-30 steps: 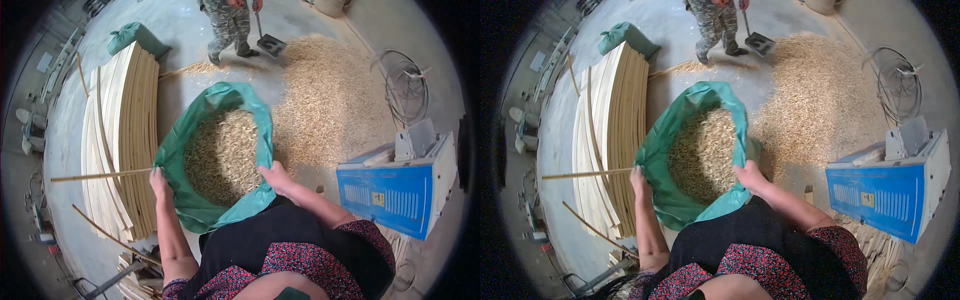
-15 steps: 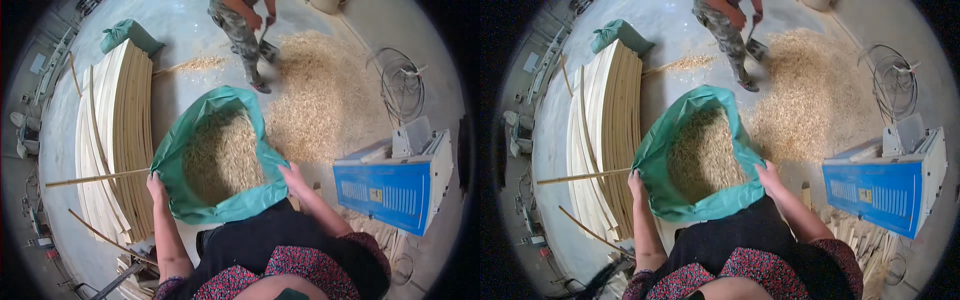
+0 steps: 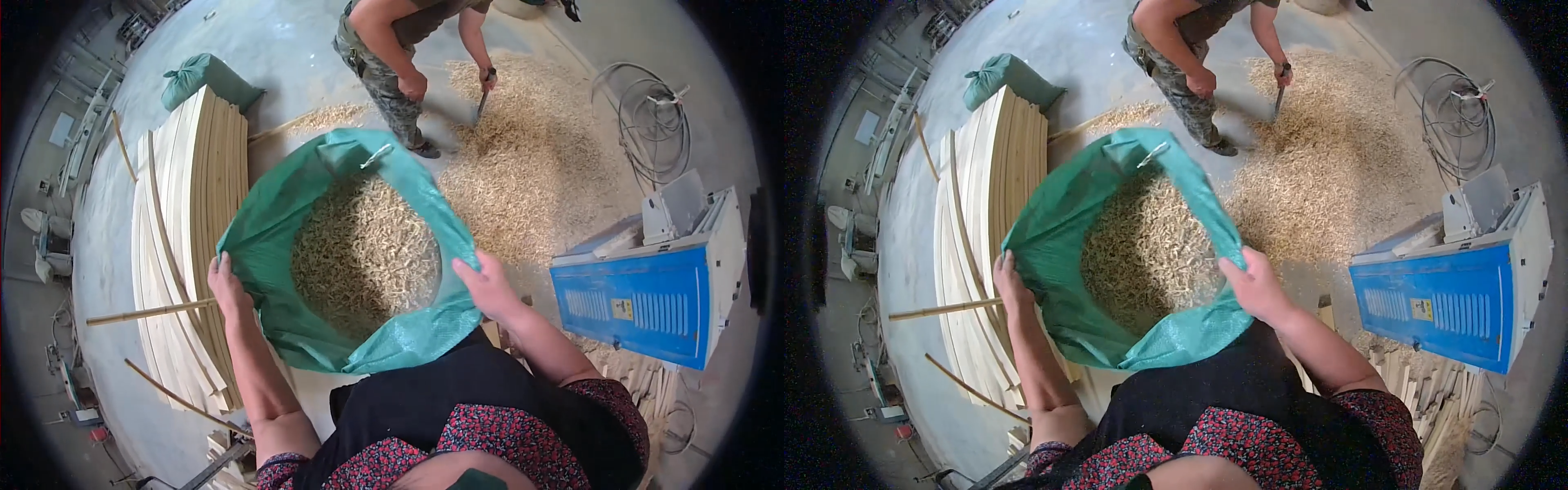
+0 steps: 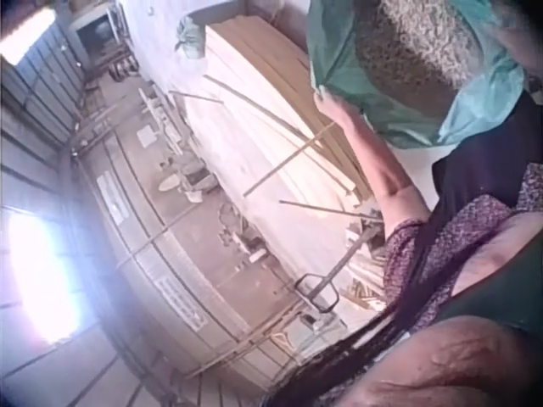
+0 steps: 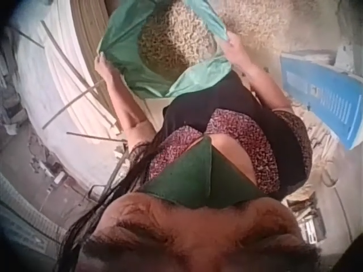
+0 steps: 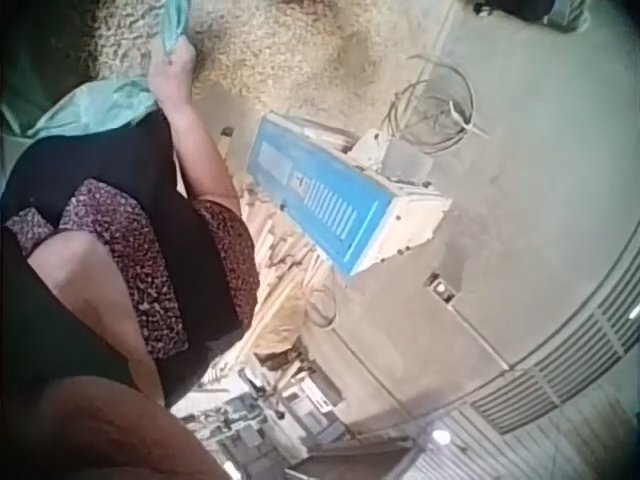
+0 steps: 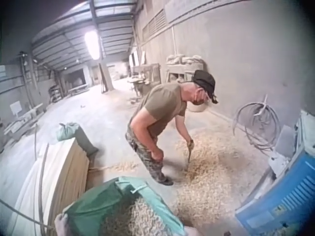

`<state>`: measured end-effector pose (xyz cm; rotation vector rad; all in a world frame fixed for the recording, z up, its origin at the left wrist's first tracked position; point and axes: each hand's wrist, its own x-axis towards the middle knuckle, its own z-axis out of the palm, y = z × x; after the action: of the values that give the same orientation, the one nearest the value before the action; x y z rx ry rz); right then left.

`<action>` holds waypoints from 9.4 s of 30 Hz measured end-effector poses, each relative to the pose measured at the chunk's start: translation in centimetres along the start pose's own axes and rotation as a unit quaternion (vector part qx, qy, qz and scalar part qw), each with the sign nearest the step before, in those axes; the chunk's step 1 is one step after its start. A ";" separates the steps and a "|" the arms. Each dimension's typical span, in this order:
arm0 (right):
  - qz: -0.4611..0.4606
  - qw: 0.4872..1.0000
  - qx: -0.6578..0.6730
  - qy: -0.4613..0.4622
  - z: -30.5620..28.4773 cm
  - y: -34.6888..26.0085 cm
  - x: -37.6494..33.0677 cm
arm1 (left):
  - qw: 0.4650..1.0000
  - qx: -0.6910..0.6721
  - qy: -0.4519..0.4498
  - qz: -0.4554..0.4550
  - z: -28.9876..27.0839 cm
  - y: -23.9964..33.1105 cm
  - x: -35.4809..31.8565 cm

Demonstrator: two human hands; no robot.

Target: Assisting a colleague by holding a large bag while they shovel wood shavings from the floor in a wood processing area.

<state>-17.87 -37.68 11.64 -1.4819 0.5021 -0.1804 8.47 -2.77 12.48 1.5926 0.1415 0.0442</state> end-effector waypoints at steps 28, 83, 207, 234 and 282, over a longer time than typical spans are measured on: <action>0.254 0.838 0.451 0.171 -7.8 14.9 7.5 | 0.977 0.040 -0.159 -0.140 -6.4 -10.9 -16.5; 0.202 0.911 0.361 -0.013 -17.2 19.0 9.4 | 0.980 0.135 -0.147 -0.002 1.0 -5.2 -26.6; 0.266 0.862 0.418 0.105 -13.7 20.4 9.0 | 0.985 0.045 -0.161 -0.042 1.7 -6.8 -26.0; 0.255 0.898 0.347 0.091 -15.3 19.7 6.2 | 0.985 0.016 -0.147 -0.086 1.0 -6.5 -26.8; 0.232 0.889 0.392 0.050 -10.5 13.9 1.9 | 0.977 0.170 -0.129 0.015 0.8 -9.8 -26.9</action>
<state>-23.27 -46.60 -2.45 -0.5376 0.7427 -0.0629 -18.73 -6.51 4.32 1.9251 -0.0836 -0.1708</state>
